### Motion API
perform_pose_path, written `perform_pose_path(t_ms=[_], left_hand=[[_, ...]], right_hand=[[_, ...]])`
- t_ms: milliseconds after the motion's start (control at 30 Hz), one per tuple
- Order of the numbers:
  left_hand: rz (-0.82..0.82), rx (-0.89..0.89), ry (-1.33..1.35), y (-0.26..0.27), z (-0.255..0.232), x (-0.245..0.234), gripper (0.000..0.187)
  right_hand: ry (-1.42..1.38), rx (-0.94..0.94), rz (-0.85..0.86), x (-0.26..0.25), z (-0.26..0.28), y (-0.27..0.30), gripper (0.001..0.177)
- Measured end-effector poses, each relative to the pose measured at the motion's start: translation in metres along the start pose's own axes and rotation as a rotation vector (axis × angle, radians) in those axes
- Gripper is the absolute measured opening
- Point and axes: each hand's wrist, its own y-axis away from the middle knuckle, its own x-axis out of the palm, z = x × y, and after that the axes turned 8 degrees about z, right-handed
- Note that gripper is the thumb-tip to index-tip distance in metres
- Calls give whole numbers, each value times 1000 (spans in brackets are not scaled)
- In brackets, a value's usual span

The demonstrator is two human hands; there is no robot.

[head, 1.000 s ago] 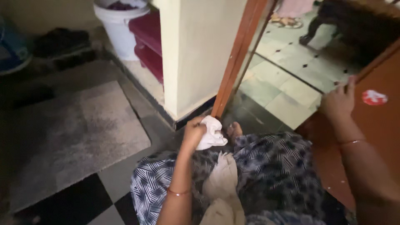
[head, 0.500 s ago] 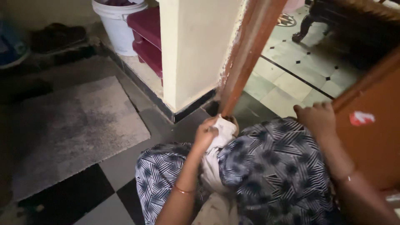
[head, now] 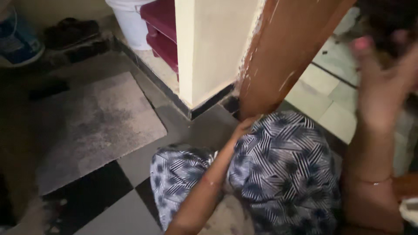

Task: The person wipes the surface and edges of a wooden door using a white cloth while sitting on the floor.

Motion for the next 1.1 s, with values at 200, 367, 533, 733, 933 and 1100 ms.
perform_pose_path(t_ms=[200, 367, 533, 733, 933, 1100], left_hand=[[-123, -398, 338, 12, -5, 15, 34], [-450, -519, -43, 38, 1, -18, 47], [-699, -433, -16, 43, 7, -39, 52], [-745, -507, -186, 51, -17, -49, 49], [-804, -192, -229, 50, -34, -46, 63], [-875, -107, -231, 42, -58, -47, 99]], right_hand=[[67, 83, -189, 0, -61, 5, 69], [83, 167, -318, 4, -109, 16, 63], [103, 183, -381, 0, -151, -1, 57], [186, 251, -516, -22, -209, 13, 51], [300, 192, -508, -25, -256, -36, 46], [468, -44, -501, 30, -248, -59, 47]])
